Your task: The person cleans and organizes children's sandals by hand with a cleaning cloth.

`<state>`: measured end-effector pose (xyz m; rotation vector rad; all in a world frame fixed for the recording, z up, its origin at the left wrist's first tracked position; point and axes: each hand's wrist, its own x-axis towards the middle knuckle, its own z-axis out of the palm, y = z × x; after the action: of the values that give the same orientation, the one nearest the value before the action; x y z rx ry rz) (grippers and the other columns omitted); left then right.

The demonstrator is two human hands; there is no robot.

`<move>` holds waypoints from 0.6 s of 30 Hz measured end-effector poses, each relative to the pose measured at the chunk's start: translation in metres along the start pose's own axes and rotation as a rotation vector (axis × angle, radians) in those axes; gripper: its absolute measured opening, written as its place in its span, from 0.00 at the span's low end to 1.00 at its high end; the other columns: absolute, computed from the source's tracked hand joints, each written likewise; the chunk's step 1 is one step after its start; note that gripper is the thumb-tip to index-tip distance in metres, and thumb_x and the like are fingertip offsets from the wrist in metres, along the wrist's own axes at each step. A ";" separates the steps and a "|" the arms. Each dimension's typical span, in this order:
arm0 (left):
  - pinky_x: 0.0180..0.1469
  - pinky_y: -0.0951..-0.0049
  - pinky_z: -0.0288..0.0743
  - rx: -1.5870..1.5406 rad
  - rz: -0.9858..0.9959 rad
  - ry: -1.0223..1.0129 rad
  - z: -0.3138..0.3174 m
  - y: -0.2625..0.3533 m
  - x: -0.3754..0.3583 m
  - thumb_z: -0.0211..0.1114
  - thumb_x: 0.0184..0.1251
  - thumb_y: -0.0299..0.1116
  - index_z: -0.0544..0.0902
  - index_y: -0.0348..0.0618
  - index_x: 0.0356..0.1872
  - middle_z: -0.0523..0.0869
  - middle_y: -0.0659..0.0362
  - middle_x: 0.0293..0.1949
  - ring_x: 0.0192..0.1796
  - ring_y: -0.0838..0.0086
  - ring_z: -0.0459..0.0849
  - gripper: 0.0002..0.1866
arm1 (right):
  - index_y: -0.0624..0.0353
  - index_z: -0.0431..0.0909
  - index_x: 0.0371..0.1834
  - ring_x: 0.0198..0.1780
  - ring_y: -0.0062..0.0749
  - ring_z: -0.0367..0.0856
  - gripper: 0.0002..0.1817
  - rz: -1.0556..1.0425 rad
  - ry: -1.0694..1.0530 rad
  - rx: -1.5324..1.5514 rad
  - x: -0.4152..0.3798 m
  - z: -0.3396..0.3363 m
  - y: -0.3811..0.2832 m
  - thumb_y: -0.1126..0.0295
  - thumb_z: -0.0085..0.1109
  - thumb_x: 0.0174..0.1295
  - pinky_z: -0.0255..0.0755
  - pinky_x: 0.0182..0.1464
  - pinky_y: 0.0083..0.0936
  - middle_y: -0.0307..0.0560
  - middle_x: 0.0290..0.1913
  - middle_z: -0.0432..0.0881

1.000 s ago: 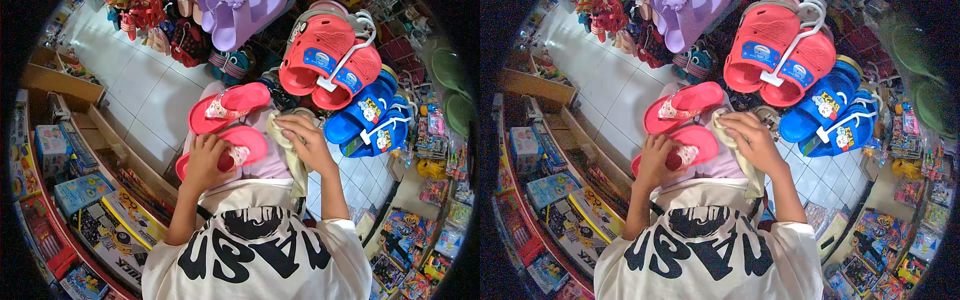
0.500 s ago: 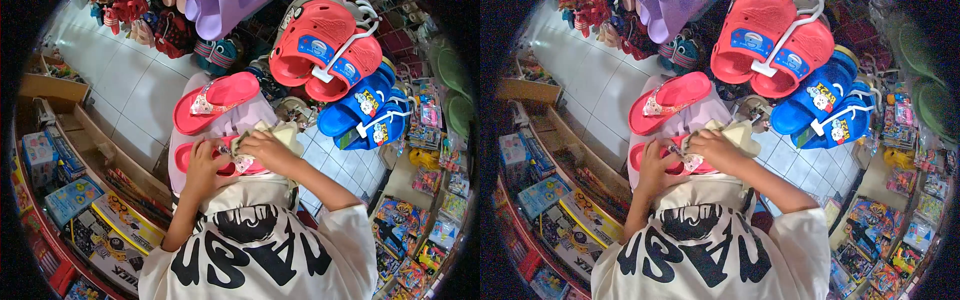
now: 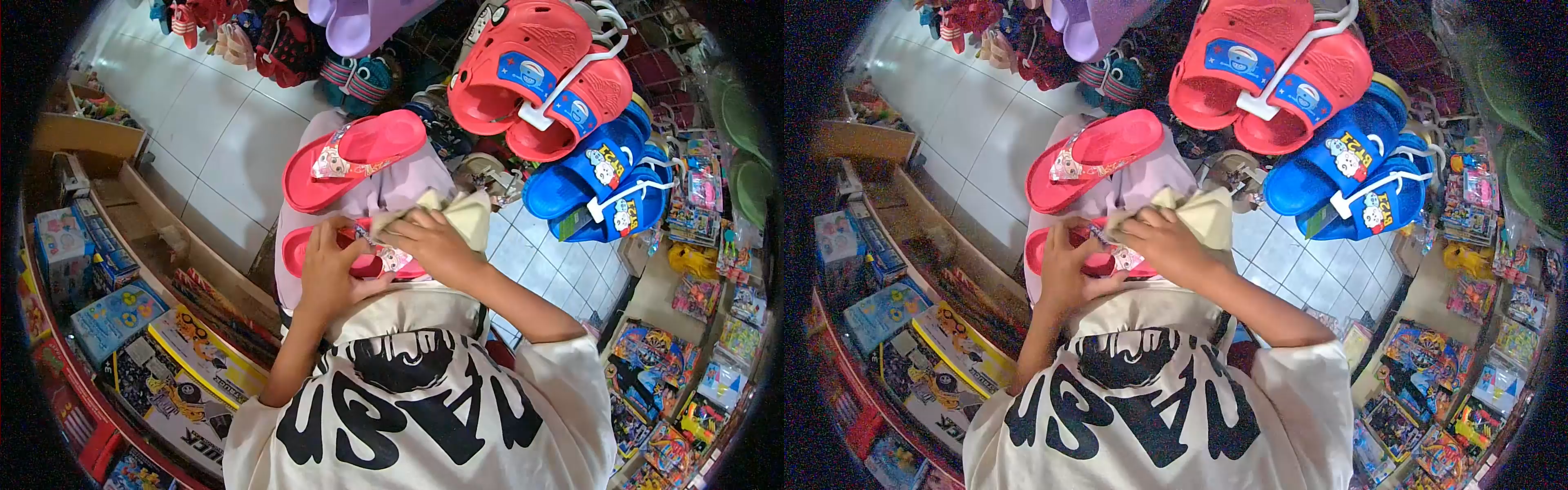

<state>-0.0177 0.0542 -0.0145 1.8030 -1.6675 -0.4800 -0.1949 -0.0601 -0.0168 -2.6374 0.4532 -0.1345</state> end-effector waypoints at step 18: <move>0.61 0.52 0.61 0.166 0.115 -0.119 -0.003 0.000 0.007 0.66 0.57 0.46 0.79 0.57 0.53 0.76 0.54 0.54 0.59 0.55 0.71 0.21 | 0.55 0.76 0.58 0.54 0.37 0.69 0.25 0.223 0.062 -0.141 -0.041 0.001 -0.018 0.75 0.54 0.53 0.63 0.58 0.35 0.39 0.56 0.75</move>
<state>-0.0150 0.0475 -0.0114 1.8127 -1.9308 -0.4152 -0.2278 -0.0310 -0.0103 -2.7023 0.8003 -0.1178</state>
